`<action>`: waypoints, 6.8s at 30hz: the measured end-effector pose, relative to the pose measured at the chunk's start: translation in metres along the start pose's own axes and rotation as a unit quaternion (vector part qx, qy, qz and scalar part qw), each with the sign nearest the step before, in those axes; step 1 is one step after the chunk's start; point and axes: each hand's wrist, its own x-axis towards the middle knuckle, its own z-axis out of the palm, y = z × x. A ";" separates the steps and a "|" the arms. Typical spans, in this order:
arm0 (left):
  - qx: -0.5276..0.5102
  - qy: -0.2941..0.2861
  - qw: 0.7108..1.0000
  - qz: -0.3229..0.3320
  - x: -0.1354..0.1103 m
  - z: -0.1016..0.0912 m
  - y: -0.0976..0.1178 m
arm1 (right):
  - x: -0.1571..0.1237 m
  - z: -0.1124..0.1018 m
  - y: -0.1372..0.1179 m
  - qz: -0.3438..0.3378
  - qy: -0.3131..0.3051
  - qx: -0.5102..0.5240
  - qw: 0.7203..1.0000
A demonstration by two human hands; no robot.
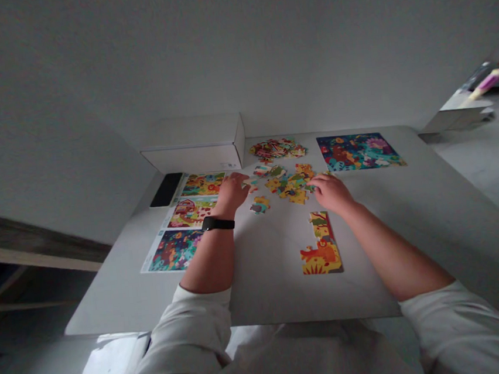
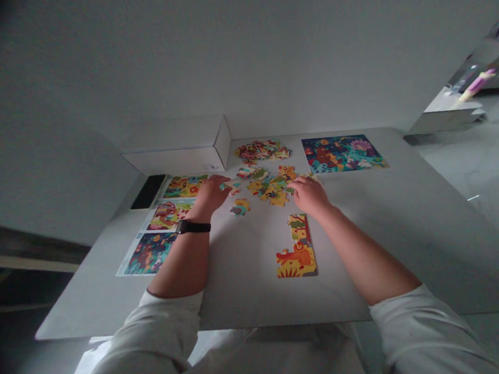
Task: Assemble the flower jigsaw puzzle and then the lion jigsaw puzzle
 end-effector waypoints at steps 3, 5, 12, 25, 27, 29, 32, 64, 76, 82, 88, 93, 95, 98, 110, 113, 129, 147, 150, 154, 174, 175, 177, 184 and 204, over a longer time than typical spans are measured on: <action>-0.050 -0.004 0.996 0.080 -0.002 0.002 0.028 | 0.000 -0.004 0.006 0.074 0.018 -0.041 0.996; -0.067 -0.030 0.986 0.147 -0.006 0.009 0.051 | 0.000 -0.005 0.011 0.120 0.013 -0.064 0.991; -0.033 -0.120 0.963 0.240 -0.022 0.028 0.094 | 0.003 -0.004 0.034 0.174 -0.007 -0.066 0.982; -0.013 -0.080 0.971 0.226 -0.025 0.036 0.101 | 0.005 0.004 0.023 0.078 -0.048 -0.034 0.995; -0.012 -0.093 0.966 0.240 -0.027 0.043 0.105 | 0.004 0.005 0.020 0.033 -0.049 -0.023 0.998; -0.008 -0.100 0.965 0.241 -0.028 0.046 0.105 | 0.004 0.006 0.021 0.024 -0.034 -0.016 0.999; -0.003 -0.077 0.973 0.216 -0.028 0.044 0.102 | 0.005 0.004 0.029 0.076 0.004 -0.024 0.997; 0.018 -0.032 0.980 0.194 -0.030 0.039 0.109 | 0.004 -0.018 0.021 0.169 -0.084 -0.053 0.981; -0.070 -0.052 0.955 0.285 -0.036 0.031 0.123 | 0.008 -0.015 0.033 0.114 -0.127 -0.002 0.985; -0.088 -0.128 0.912 0.380 -0.048 0.027 0.136 | 0.009 -0.018 0.039 0.116 -0.066 0.107 0.985; -0.066 -0.128 0.917 0.373 -0.047 0.030 0.131 | 0.010 -0.029 0.042 0.155 -0.058 0.333 0.928; -0.069 -0.111 0.922 0.364 -0.044 0.032 0.127 | 0.007 -0.036 0.040 0.155 -0.112 0.400 0.896; -0.073 -0.103 0.925 0.359 -0.044 0.032 0.126 | 0.006 -0.034 0.038 0.144 -0.140 0.392 0.898; -0.077 -0.095 0.926 0.357 -0.044 0.032 0.125 | 0.005 -0.029 0.036 0.128 -0.175 0.370 0.903; -0.084 -0.085 0.920 0.373 -0.046 0.030 0.125 | 0.010 -0.021 0.030 0.090 -0.183 0.183 0.962; -0.087 -0.098 0.917 0.375 -0.046 0.031 0.124 | 0.010 -0.018 0.028 0.073 -0.175 0.146 0.971; -0.038 -0.124 0.926 0.355 -0.054 0.037 0.134 | 0.007 -0.014 0.022 0.023 -0.169 0.049 0.984; 0.020 -0.158 0.933 0.322 -0.073 0.044 0.149 | -0.001 -0.033 0.021 0.068 -0.175 0.018 0.982; 0.022 -0.153 0.932 0.328 -0.071 0.046 0.156 | -0.012 -0.046 0.031 0.049 -0.146 0.040 0.987; 0.010 -0.141 0.931 0.337 -0.064 0.052 0.166 | -0.040 -0.051 0.043 -0.016 -0.137 0.053 0.989; 0.012 -0.015 0.995 0.098 -0.039 -0.010 0.047 | -0.068 -0.034 0.037 -0.064 -0.137 -0.021 0.988; 0.008 -0.012 0.997 0.082 -0.042 -0.012 0.039 | -0.065 -0.033 0.036 -0.060 -0.122 -0.017 0.991; -0.004 -0.010 0.998 0.067 -0.049 -0.010 0.030 | -0.059 -0.028 0.035 -0.044 -0.090 -0.009 0.995; 0.015 -0.042 0.995 0.084 -0.067 0.012 0.021 | -0.057 -0.002 0.030 -0.037 0.048 0.056 0.997; 0.072 0.020 0.996 -0.050 -0.073 0.008 0.030 | -0.060 0.009 0.032 0.016 0.105 0.103 0.989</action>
